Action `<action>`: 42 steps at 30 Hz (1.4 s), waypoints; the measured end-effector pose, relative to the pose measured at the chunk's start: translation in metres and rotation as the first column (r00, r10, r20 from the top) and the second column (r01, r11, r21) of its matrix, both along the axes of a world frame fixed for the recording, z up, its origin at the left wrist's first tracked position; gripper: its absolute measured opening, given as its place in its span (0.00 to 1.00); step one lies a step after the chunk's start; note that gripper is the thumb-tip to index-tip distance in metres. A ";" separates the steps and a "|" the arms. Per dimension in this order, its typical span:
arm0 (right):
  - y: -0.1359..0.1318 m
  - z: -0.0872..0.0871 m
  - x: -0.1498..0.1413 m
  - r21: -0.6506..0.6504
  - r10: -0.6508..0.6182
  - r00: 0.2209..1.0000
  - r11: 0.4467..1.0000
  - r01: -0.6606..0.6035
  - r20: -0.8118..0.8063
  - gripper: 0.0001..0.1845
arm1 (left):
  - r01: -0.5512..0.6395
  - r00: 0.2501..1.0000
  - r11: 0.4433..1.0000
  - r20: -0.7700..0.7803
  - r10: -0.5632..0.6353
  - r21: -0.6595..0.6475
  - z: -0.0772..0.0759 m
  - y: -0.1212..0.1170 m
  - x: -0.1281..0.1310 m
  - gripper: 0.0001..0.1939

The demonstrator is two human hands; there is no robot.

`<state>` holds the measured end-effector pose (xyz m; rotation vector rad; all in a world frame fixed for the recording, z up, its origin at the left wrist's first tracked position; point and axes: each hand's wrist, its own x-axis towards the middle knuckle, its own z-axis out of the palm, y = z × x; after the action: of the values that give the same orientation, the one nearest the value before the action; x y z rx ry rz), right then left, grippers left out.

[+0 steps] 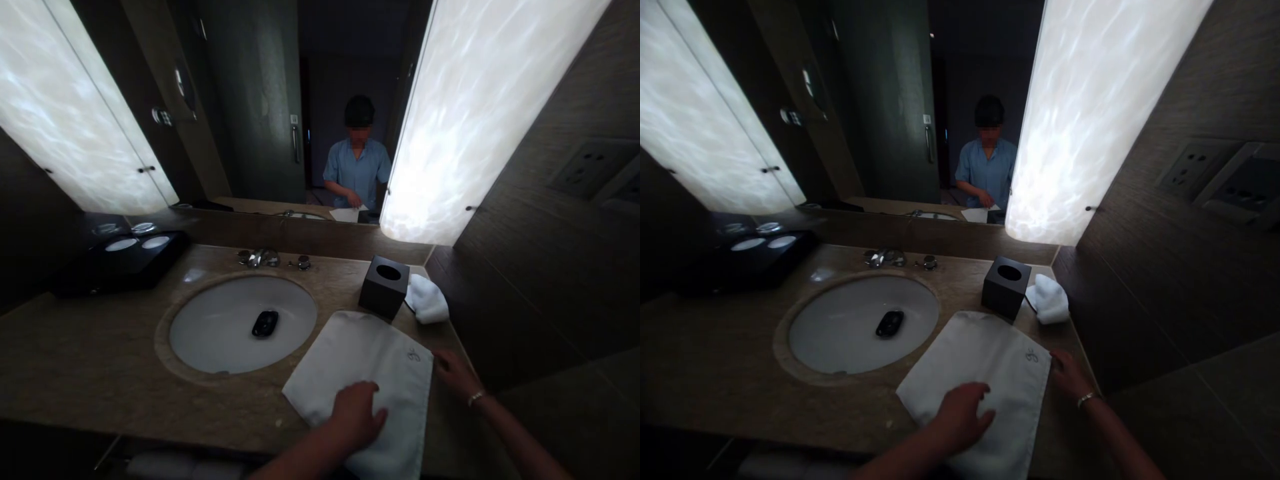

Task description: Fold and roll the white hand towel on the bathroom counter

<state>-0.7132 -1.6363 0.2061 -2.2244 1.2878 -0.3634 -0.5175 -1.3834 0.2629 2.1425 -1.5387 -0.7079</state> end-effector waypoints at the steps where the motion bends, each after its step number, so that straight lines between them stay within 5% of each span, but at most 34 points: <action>1: 0.004 -0.011 0.001 0.007 -0.025 1.000 1.000 0.025 -0.002 0.26 | -0.043 0.996 0.998 0.081 0.047 -0.049 -0.003 -0.007 0.018 0.23; 4: 0.008 -0.019 0.013 0.003 -0.129 0.991 0.992 0.129 -0.042 0.25 | -0.002 0.956 0.986 0.290 0.050 -0.164 -0.010 -0.037 0.076 0.20; 7: -0.001 -0.019 0.027 -0.008 -0.206 0.972 0.978 0.207 -0.110 0.24 | 0.081 0.916 0.989 0.400 -0.025 -0.125 -0.023 -0.078 0.119 0.23; 13: -0.022 -0.013 0.041 0.044 -0.182 0.948 0.979 0.200 -0.262 0.13 | -0.076 0.895 0.980 0.419 0.149 -0.186 -0.021 -0.141 0.157 0.25; 16: -0.046 0.009 0.056 0.007 -0.194 0.925 0.978 0.208 -0.327 0.12 | -0.172 0.910 0.982 0.370 0.188 -0.077 -0.016 -0.146 0.161 0.25; 20: -0.068 0.041 0.071 -0.091 -0.239 0.926 0.971 0.222 -0.293 0.17 | -0.244 0.915 0.968 0.342 0.212 0.051 -0.021 -0.112 0.142 0.15; 22: -0.045 0.044 0.063 -0.087 -0.248 0.922 0.969 0.233 -0.296 0.19 | -0.282 0.914 0.957 0.323 0.245 0.073 -0.025 -0.089 0.133 0.17; 25: 0.035 0.024 0.039 0.018 -0.267 0.882 0.955 0.296 -0.388 0.23 | -0.364 0.911 0.930 0.230 0.342 0.058 -0.030 -0.074 0.137 0.30; 29: 0.137 -0.019 0.008 0.122 -0.331 0.870 0.910 0.397 -0.365 0.25 | -0.320 0.939 0.947 0.134 0.317 0.003 -0.025 -0.106 0.164 0.31; 33: 0.147 -0.042 -0.015 0.339 -0.436 0.892 0.827 0.449 -0.118 0.27 | -0.298 0.918 0.953 0.257 0.302 -0.057 -0.004 -0.121 0.166 0.25; 35: 0.137 -0.048 -0.027 0.371 -0.456 0.883 0.806 0.461 -0.107 0.26 | -0.108 0.927 0.986 0.346 0.146 -0.127 -0.002 -0.096 0.145 0.28; 36: 0.134 -0.050 -0.032 0.407 -0.453 0.886 0.795 0.450 -0.096 0.26 | 0.109 0.921 0.986 0.386 -0.051 -0.129 -0.005 -0.076 0.130 0.30; 38: 0.133 -0.056 -0.043 0.523 -0.446 0.895 0.760 0.385 -0.011 0.30 | 0.550 0.790 0.834 0.303 -0.533 0.031 -0.020 -0.030 0.100 0.33; 41: 0.138 -0.063 -0.056 0.617 -0.535 0.839 0.694 0.372 0.096 0.36 | 0.641 0.665 0.696 0.218 -0.714 0.324 -0.046 0.018 0.068 0.29; 42: 0.140 -0.062 -0.058 0.617 -0.584 0.808 0.667 0.417 0.086 0.38 | 0.639 0.673 0.695 0.197 -0.713 0.331 -0.051 0.022 0.064 0.27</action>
<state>-0.7717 -1.4963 0.1439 -1.2295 1.5888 -0.4038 -0.4538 -1.3612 0.2123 1.8473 -2.6242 -0.8338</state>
